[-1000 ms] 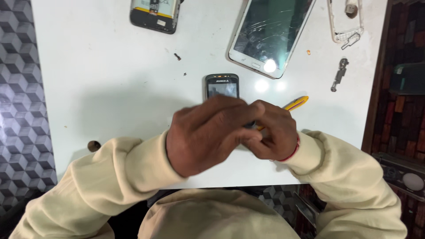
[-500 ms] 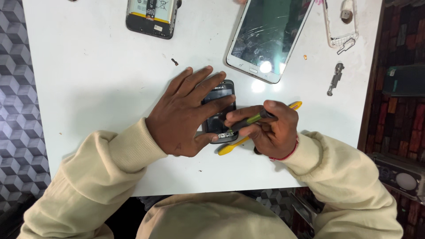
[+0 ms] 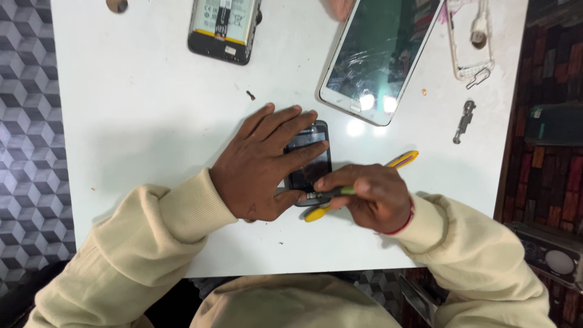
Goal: The person inspects a white Samsung tablet with a cracked screen, then disassembles and reassembles a black Nokia feature phone. They remove the back cover, battery, and internal components, then reassemble the phone and test the keypad.
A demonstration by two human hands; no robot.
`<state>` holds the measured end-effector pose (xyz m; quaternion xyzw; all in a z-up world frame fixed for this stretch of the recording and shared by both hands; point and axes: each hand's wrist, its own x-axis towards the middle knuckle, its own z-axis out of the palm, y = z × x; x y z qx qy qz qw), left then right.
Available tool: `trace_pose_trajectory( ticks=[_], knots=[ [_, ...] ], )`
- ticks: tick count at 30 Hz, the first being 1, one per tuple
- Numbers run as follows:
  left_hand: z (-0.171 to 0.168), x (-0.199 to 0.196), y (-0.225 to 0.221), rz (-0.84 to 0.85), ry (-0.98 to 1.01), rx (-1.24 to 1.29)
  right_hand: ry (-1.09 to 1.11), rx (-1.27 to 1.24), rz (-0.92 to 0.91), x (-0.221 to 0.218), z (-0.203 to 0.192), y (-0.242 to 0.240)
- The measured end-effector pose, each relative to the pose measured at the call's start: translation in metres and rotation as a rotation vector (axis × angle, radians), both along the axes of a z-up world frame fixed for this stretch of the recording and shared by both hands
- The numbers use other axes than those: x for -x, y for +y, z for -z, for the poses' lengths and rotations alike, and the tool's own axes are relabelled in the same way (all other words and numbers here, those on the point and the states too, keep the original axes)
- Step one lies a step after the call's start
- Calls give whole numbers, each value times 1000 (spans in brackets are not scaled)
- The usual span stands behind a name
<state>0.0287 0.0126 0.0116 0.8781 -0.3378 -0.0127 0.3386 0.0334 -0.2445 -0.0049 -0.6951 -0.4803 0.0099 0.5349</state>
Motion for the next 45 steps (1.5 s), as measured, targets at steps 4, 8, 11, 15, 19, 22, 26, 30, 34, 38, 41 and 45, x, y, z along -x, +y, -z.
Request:
trace_pose_trajectory(
  ticks=[4, 8, 11, 15, 19, 22, 26, 30, 34, 38, 41, 45],
  knots=[
    [4, 3, -1, -2, 15, 1, -191, 37, -68, 1, -5, -1],
    [4, 1, 3, 17, 14, 96, -246, -4, -22, -1, -5, 4],
    [3, 2, 3, -7, -18, 159, -321, -116, 104, 4, -3, 8],
    [7, 0, 4, -24, -57, 220, -375, -226, 241, 0, 2, 9],
    [17, 3, 6, -123, -238, 256, -378, -98, 263, -6, 7, 5],
    [23, 7, 6, -148, -328, 338, -353, -3, 231, -6, 6, 4],
    [32, 5, 2, -97, -321, 535, -378, 97, 221, -5, 1, 6],
    [38, 7, 3, -90, -163, 531, -378, 100, 215, -6, 3, 5],
    [37, 7, 6, -197, 60, 430, -360, 78, 232, -5, 7, 5],
    [32, 3, 7, -226, -25, 516, -335, -13, 241, -7, 6, 0],
    [30, 3, 7, -221, -15, 532, -479, 0, 353, -11, 4, -5],
    [29, 1, 6, -223, -24, 532, -544, 62, 436, -18, 3, -8]
  ],
)
